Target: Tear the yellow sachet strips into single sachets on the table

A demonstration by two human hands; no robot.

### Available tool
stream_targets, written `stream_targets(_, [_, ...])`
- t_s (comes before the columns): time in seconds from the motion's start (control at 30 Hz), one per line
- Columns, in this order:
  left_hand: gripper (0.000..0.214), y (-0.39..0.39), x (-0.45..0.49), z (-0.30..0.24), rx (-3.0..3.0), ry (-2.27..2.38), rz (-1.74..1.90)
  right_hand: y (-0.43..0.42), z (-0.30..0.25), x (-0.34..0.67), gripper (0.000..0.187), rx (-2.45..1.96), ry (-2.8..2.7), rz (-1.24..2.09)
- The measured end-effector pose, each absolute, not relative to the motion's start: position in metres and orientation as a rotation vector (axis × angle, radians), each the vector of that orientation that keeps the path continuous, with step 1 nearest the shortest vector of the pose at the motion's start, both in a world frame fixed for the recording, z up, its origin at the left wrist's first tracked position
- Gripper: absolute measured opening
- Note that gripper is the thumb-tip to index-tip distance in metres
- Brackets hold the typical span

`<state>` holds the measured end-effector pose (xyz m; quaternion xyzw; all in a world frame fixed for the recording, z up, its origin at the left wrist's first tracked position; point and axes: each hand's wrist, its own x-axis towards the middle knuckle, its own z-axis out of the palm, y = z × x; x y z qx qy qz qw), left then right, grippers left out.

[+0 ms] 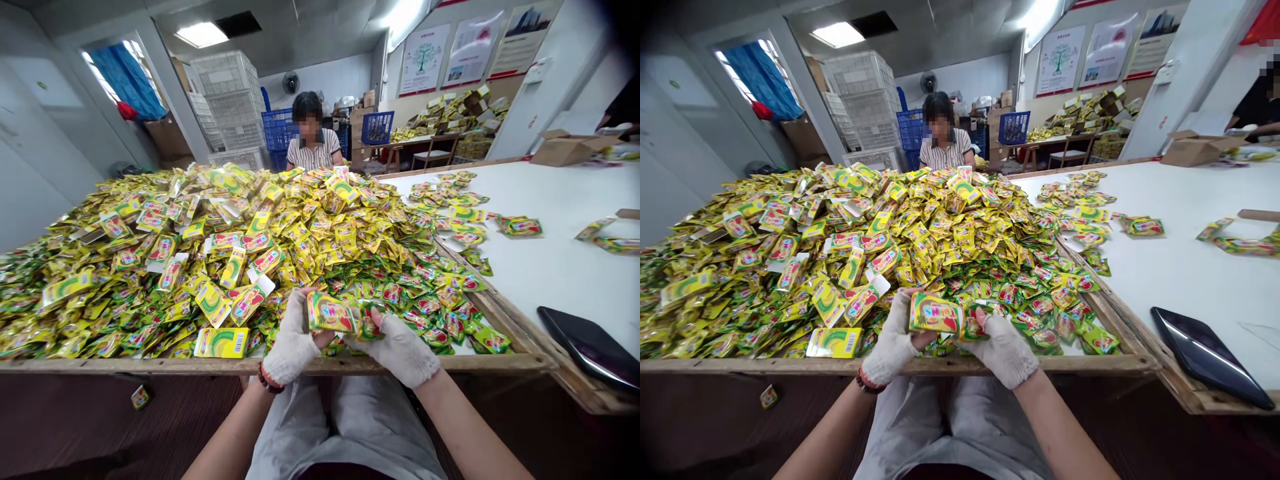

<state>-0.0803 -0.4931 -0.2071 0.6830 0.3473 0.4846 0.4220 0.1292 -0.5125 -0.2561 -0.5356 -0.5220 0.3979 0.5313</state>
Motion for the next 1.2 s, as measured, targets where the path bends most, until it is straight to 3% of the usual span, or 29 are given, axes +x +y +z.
stream_targets(0.1, [0.060, -0.509, -0.092, -0.208, 1.826, 0.889, 1.101, -0.511, -0.248, 0.116, 0.031, -1.317, -1.262, 0.930])
stream_targets(0.27, [0.090, -0.516, -0.099, -0.200, 2.544, 1.314, 0.940, -0.515, -0.232, 0.101, 0.032, -1.419, -1.306, 0.825])
stream_targets(0.37, [0.072, -0.515, -0.088, -0.203, 2.663, 1.569, 0.632, -0.516, -0.234, 0.097, 0.036, -1.412, -1.266, 0.807])
stream_targets(0.5, [0.059, -0.516, -0.078, -0.216, 2.579, 1.698, 0.567, -0.515, -0.245, 0.099, 0.047, -1.529, -1.033, 0.502])
stream_targets(0.8, [0.062, -0.520, -0.082, -0.230, 2.516, 1.617, 0.751, -0.522, -0.248, 0.106, 0.035, -1.593, -1.473, 0.303])
stream_targets(1.03, [0.062, -0.513, -0.094, -0.224, 2.713, 1.408, 0.506, -0.520, -0.245, 0.123, 0.028, -1.490, -2.062, 0.186])
stream_targets(1.2, [0.061, -0.514, -0.088, -0.223, 2.668, 1.329, 0.433, -0.515, -0.242, 0.117, 0.027, -1.552, -1.970, 0.082])
